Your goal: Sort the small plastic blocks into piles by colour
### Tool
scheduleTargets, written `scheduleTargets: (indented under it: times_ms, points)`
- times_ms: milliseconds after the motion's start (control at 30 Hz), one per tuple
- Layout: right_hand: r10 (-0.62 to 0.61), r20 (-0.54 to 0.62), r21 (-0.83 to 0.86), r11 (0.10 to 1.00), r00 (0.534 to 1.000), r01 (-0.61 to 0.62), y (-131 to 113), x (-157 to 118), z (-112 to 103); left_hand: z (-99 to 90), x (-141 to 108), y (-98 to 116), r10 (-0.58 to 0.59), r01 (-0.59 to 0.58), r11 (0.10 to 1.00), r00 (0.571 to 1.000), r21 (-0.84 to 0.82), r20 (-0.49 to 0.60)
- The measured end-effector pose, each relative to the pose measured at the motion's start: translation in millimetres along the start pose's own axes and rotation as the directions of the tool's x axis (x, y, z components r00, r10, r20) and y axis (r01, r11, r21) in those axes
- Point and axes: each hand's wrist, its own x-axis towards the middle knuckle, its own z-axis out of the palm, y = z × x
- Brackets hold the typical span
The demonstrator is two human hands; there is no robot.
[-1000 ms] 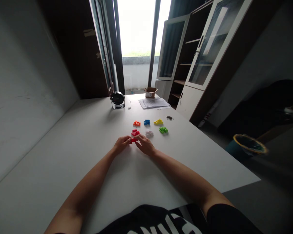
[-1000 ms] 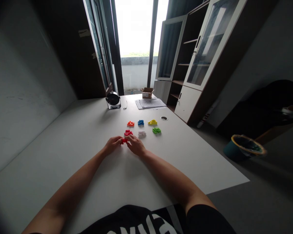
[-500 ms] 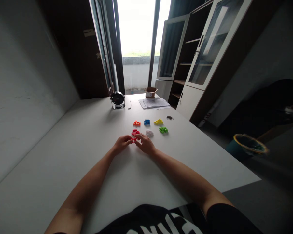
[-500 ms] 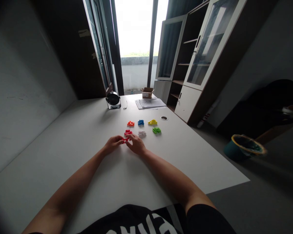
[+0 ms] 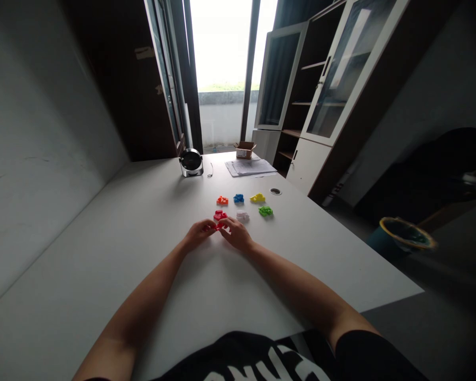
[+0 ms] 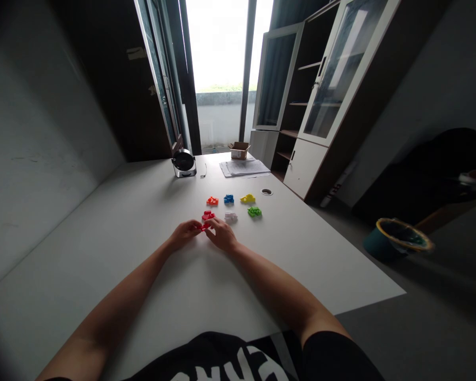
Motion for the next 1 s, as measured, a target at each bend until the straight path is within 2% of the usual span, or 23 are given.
scheduleTargets:
  times_ms: [300, 500, 767, 1000]
  points:
    - [-0.007, 0.0, -0.009, 1.0, 1.0, 0.007, -2, 0, -1, 0.1, 0, 1, 0.008, -0.008, 0.998, 1.0, -0.066, -0.007]
    - [-0.017, 0.013, -0.01, 1.0, 1.0, 0.017, -2, -1, -1, -0.1, 3, -9, 0.003, -0.003, 0.99, 1.0, -0.141, -0.003]
    - [-0.079, 0.059, -0.07, 0.994, 0.995, 0.083, -1, -3, -1, 1.1, 3, -10, -0.007, 0.025, 0.97, 0.997, -0.241, 0.076]
    - [-0.091, 0.06, -0.084, 0.992, 0.994, 0.096, -1, -4, 1, 1.8, 4, -13, -0.012, 0.031, 0.963, 0.997, -0.268, 0.071]
